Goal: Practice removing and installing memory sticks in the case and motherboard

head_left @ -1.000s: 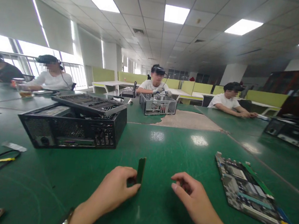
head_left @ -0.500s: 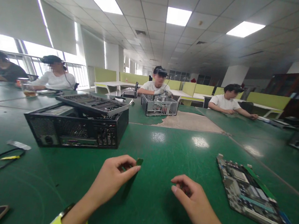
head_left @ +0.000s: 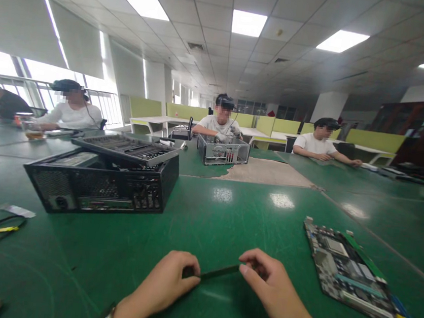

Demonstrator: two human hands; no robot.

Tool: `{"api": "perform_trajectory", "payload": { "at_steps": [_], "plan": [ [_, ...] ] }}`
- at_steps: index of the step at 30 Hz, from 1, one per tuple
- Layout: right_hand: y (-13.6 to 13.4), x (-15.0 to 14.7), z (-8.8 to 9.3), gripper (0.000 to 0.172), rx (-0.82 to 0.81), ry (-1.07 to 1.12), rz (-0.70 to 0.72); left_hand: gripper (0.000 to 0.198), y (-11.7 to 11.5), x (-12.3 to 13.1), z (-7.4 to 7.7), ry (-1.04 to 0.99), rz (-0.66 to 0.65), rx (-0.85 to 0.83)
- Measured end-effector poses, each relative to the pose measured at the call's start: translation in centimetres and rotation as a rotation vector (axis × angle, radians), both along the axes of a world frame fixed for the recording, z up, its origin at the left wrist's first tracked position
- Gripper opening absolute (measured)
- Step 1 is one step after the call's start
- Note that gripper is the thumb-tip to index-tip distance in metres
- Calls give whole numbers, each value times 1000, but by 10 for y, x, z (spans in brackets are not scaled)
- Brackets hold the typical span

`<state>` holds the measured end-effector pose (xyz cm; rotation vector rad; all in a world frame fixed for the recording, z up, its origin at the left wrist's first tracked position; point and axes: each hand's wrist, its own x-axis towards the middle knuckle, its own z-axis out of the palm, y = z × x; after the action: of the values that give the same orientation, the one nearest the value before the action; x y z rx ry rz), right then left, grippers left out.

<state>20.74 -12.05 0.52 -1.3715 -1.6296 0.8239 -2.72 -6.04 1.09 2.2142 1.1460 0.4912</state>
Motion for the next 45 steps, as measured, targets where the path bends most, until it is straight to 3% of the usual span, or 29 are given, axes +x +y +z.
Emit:
{"api": "perform_trajectory", "payload": {
  "at_steps": [2,9,16,19,22,25,29,34,39,45],
  "plan": [
    [-1,1,0,21,-1,-2,2,14,2,-3,3,-12,26,29],
    [-1,1,0,20,2,-2,4,24,3,-12,26,-349,229,125],
    [-1,1,0,19,-1,-15,8,21,-6,-7,31,-405,132,200],
    [-2,1,-1,19,5,-19,10,19,-7,-3,26,-365,105,160],
    [-3,0,-2,20,-4,-11,25,33,-6,5,8,-230,63,78],
    [-4,-1,0,21,-15,-9,22,13,-4,7,-3,-62,35,56],
    [-2,-1,1,21,-5,-23,18,22,-1,-9,16,20,76,75],
    [-1,-1,-3,21,-16,-20,27,12,4,-31,44,146,202,210],
    [-2,-1,-3,20,-14,-13,36,29,6,-32,44,-45,316,306],
    [-3,-2,-1,19,-3,-16,38,26,4,-30,45,-237,410,424]
  ]
}}
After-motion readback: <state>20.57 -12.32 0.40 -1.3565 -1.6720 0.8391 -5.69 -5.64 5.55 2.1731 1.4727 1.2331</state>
